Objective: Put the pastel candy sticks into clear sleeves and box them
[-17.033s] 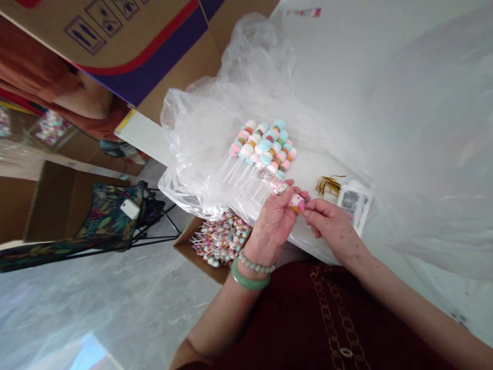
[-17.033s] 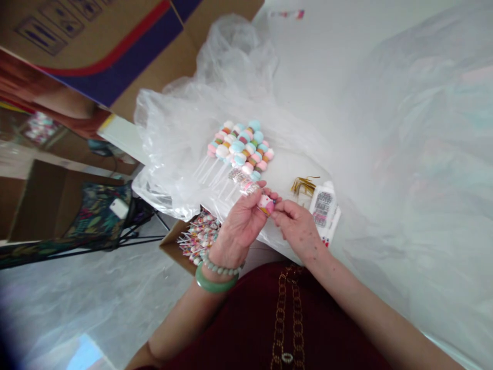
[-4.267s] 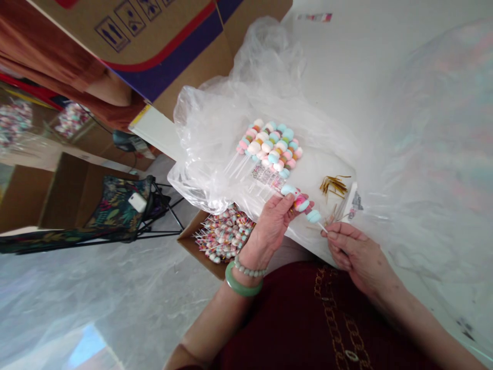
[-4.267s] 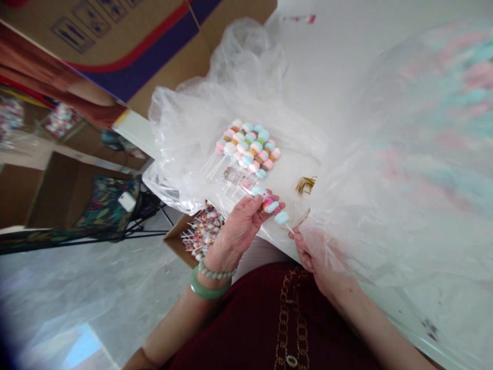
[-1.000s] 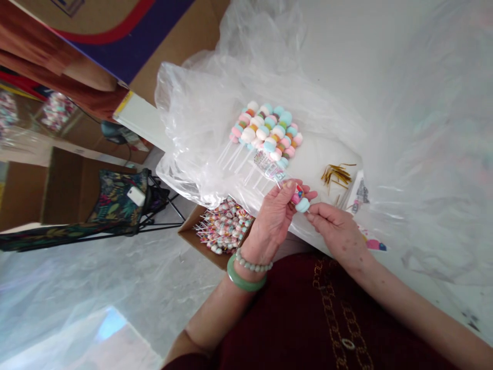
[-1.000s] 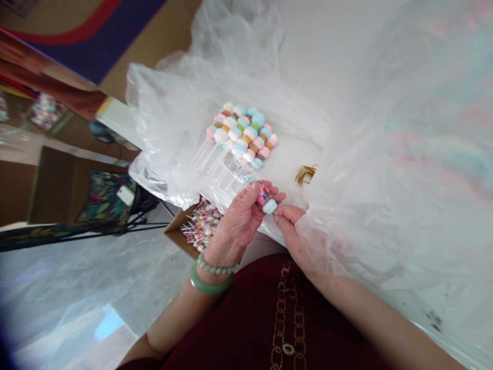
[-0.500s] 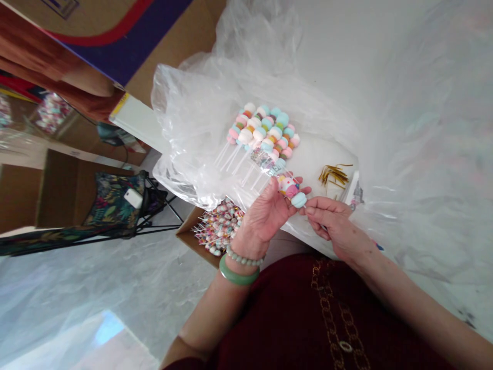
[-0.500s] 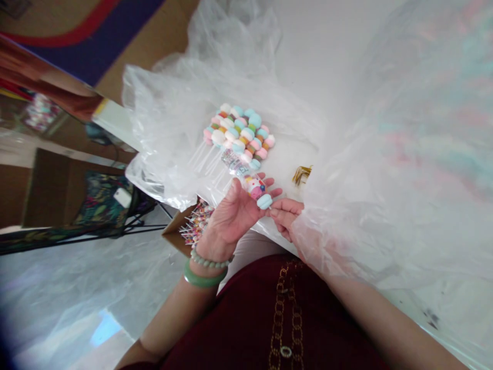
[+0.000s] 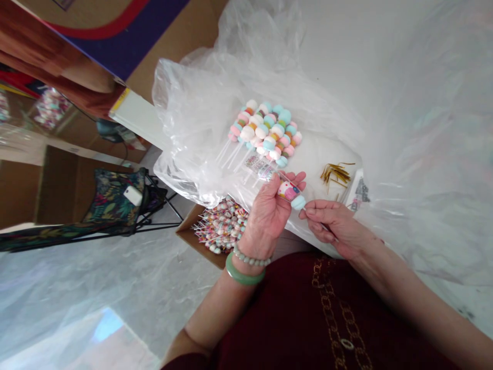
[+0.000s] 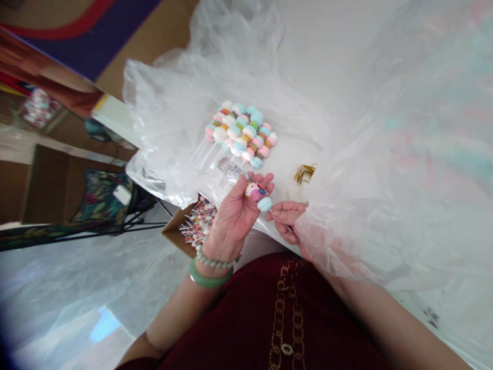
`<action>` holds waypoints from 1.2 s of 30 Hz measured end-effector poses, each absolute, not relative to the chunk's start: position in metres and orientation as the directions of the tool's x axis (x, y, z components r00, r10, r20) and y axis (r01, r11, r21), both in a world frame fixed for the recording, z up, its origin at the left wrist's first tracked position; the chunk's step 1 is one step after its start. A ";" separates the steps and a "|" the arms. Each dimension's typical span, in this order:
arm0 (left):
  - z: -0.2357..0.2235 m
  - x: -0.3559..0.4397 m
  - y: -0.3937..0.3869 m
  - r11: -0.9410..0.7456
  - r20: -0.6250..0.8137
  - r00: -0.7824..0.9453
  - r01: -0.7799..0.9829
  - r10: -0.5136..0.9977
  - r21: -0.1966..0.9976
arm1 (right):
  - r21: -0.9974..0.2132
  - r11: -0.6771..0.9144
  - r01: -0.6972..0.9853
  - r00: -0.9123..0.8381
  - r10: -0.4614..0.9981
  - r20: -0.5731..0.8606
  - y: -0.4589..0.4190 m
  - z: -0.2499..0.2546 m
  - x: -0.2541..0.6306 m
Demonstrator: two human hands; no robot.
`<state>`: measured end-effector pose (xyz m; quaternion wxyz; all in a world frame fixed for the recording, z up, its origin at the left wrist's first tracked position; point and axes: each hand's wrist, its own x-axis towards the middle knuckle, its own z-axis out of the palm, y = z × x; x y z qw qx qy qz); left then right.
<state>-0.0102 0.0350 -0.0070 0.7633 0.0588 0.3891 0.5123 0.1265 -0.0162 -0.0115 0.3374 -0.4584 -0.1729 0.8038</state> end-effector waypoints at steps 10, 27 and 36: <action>-0.006 -0.020 0.033 0.595 -0.527 0.305 -0.572 0.793 0.565 | -0.445 -0.765 -0.465 -0.451 0.637 -0.625 -0.009 -0.004 0.137; -0.003 -0.015 0.024 0.562 -0.499 0.273 -0.531 0.822 0.634 | -0.709 -0.607 -0.358 -0.132 0.785 -0.605 -0.016 -0.007 0.118; -0.012 -0.020 0.032 0.599 -0.535 0.328 -0.643 0.779 0.477 | -0.877 -0.470 0.101 -0.037 0.879 -0.476 -0.026 -0.004 0.123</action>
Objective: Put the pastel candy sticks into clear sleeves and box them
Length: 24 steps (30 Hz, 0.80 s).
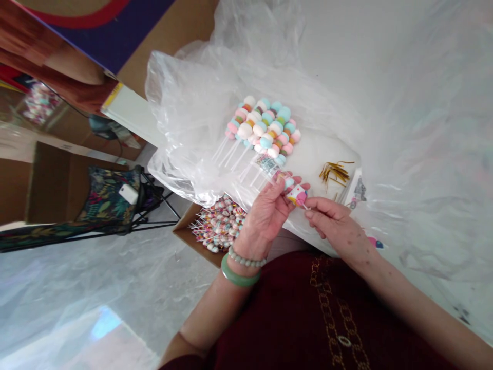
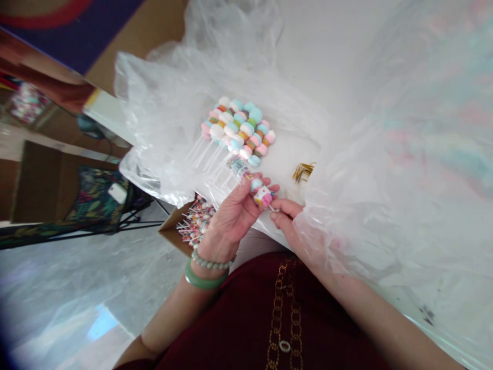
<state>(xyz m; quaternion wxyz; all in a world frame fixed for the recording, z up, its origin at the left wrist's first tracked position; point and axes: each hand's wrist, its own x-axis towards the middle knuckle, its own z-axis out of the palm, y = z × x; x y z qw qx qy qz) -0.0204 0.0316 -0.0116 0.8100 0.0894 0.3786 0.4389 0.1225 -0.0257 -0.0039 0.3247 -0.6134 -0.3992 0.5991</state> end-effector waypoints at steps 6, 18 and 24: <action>-0.004 -0.008 0.025 0.456 -0.443 0.202 -0.658 0.873 0.599 | -0.885 -0.430 0.176 0.135 0.902 -0.411 -0.028 -0.006 0.117; -0.002 -0.012 0.007 0.622 -0.504 0.366 -0.513 0.782 0.592 | -0.824 -0.035 0.566 0.154 0.986 0.064 -0.038 0.000 0.113; 0.002 -0.006 -0.006 0.705 -0.543 0.459 -0.545 0.703 0.453 | -0.693 0.195 0.694 0.004 0.961 0.275 -0.043 -0.003 0.114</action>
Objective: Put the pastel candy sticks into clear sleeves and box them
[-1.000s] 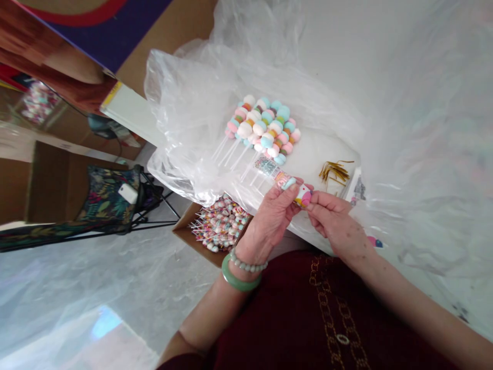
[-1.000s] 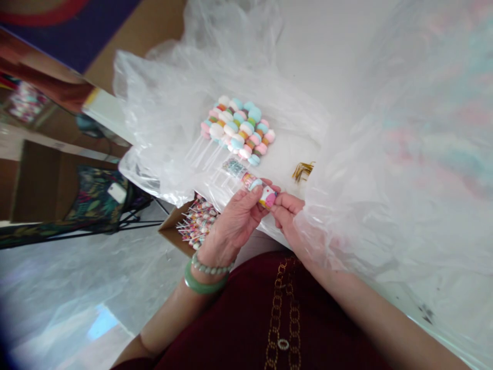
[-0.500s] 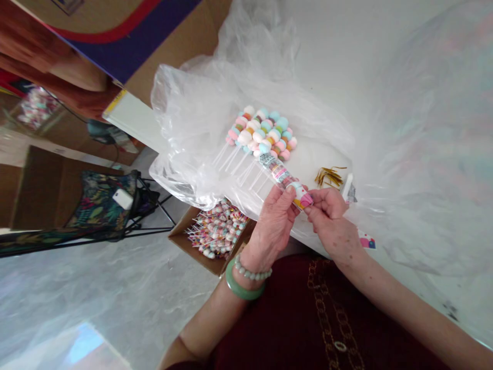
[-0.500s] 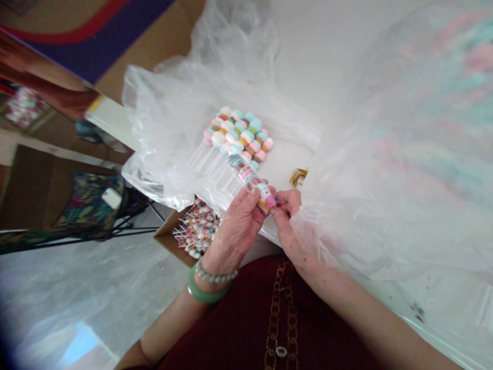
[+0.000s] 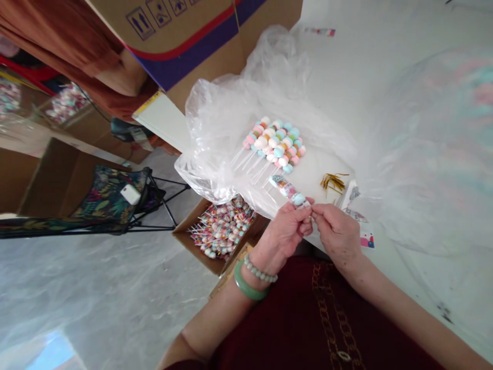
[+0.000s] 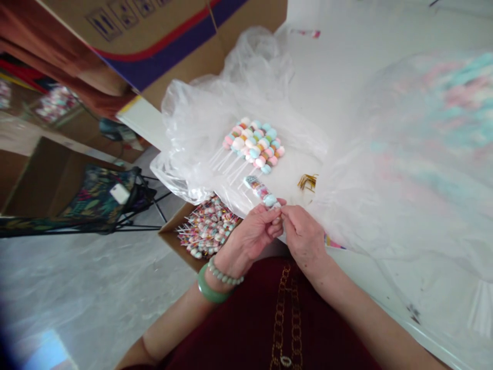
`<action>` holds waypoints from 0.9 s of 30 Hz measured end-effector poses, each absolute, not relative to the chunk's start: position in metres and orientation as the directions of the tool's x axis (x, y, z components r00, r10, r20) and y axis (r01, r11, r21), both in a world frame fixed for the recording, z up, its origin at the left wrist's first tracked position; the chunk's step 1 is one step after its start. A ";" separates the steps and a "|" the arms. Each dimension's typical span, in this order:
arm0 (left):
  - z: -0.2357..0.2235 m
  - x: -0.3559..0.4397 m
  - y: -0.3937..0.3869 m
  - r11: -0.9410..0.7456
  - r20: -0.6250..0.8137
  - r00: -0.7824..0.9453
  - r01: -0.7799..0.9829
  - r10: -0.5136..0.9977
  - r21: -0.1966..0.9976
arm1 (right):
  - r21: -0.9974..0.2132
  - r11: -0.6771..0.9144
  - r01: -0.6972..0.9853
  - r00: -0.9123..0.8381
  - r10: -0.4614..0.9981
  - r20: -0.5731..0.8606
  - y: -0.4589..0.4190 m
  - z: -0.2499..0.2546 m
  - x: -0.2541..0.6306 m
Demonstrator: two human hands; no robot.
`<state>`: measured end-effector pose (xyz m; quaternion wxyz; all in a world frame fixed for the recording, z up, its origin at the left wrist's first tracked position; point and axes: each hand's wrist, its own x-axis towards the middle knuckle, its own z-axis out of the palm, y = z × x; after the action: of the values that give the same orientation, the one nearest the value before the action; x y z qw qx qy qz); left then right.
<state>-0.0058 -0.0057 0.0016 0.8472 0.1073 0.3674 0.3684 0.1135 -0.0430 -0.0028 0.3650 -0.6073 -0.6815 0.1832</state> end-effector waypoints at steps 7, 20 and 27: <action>0.000 -0.011 -0.009 0.648 -0.565 0.342 -0.542 0.751 0.534 | -0.497 0.363 0.788 -0.163 0.902 0.400 -0.045 -0.008 0.114; -0.009 0.006 -0.011 0.638 -0.579 0.391 -0.703 0.716 0.313 | -0.738 -0.019 0.675 0.043 0.999 0.014 -0.025 0.004 0.098; -0.004 -0.030 -0.012 0.592 -0.416 0.437 -0.434 0.798 0.679 | -0.831 -0.556 0.001 -0.255 0.804 -0.538 -0.028 0.001 0.110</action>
<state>-0.0295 -0.0123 -0.0040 0.8114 0.2451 0.3709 0.3794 0.1101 -0.0284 0.0015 0.2872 -0.5386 -0.3735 0.6985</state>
